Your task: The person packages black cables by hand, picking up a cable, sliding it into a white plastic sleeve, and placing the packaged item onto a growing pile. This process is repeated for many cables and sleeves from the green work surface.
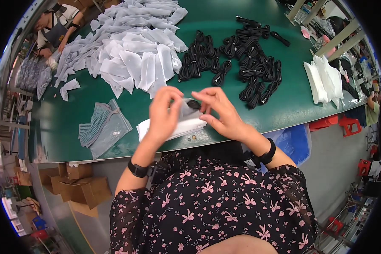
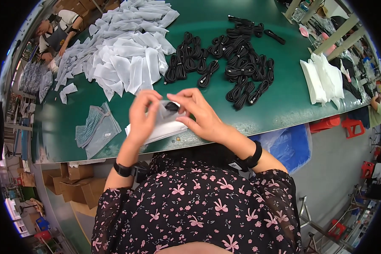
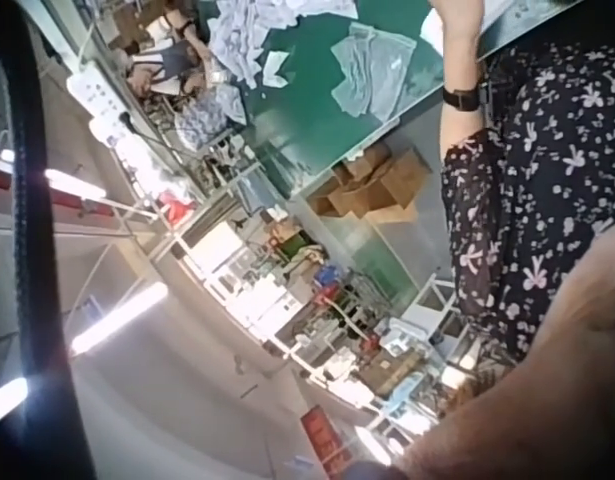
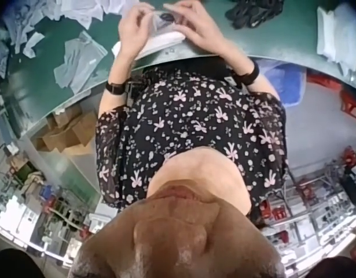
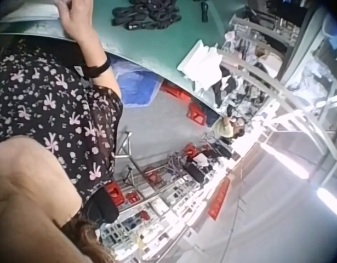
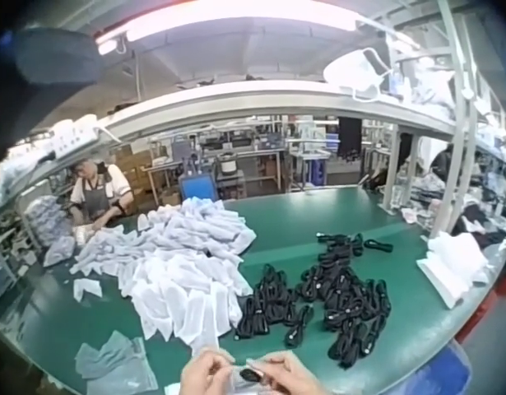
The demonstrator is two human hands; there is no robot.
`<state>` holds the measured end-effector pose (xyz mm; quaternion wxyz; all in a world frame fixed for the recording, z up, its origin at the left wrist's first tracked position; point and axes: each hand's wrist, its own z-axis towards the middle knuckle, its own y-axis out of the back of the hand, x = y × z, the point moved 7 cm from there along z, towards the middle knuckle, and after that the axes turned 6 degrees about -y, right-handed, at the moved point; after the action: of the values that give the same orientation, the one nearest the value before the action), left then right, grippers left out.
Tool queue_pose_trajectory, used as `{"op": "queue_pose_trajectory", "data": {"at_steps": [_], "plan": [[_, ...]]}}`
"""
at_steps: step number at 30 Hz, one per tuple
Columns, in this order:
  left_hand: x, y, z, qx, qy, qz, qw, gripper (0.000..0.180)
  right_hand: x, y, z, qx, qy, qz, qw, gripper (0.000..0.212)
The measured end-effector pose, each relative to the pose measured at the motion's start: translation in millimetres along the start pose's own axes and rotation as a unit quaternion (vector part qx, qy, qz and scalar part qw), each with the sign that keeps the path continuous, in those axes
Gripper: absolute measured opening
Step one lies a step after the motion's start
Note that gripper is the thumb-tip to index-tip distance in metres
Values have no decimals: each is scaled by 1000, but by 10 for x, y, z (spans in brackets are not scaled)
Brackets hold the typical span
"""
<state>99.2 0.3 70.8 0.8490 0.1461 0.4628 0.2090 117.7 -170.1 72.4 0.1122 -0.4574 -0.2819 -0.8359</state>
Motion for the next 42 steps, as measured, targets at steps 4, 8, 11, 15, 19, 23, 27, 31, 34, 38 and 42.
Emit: {"op": "queue_pose_trajectory", "data": {"at_steps": [4,8,11,15,19,23,27,31,34,38,42], "plan": [[414,682,350,-139,84,-164,973,9,-191,281,270,-42,-24,-122,991,44],[180,948,490,-207,18,31,978,15,-781,495,326,-33,-187,-380,905,40],[136,453,294,-65,74,112,989,19,-973,486,281,4,-211,-444,871,39],[144,-324,-325,117,1,124,985,20,-984,438,169,25,-263,-427,865,34],[128,-435,-388,102,-43,185,976,14,-915,486,-35,-84,-145,-317,933,30],[232,-397,-449,62,29,120,990,9,-1002,264,-313,-48,-357,130,924,32],[316,-364,-469,44,147,12,988,8,-755,104,-378,-6,-306,165,938,32],[302,-343,-443,19,162,-23,986,6,-312,126,-267,20,-49,-165,985,27],[248,-339,-431,16,121,-21,992,7,-159,57,-260,53,-2,-280,959,22],[169,-319,-416,19,64,-7,998,7,-295,25,-270,92,-46,-220,970,25],[222,-235,-388,12,92,-12,996,6,-207,29,-318,73,-13,-245,967,27]]}}
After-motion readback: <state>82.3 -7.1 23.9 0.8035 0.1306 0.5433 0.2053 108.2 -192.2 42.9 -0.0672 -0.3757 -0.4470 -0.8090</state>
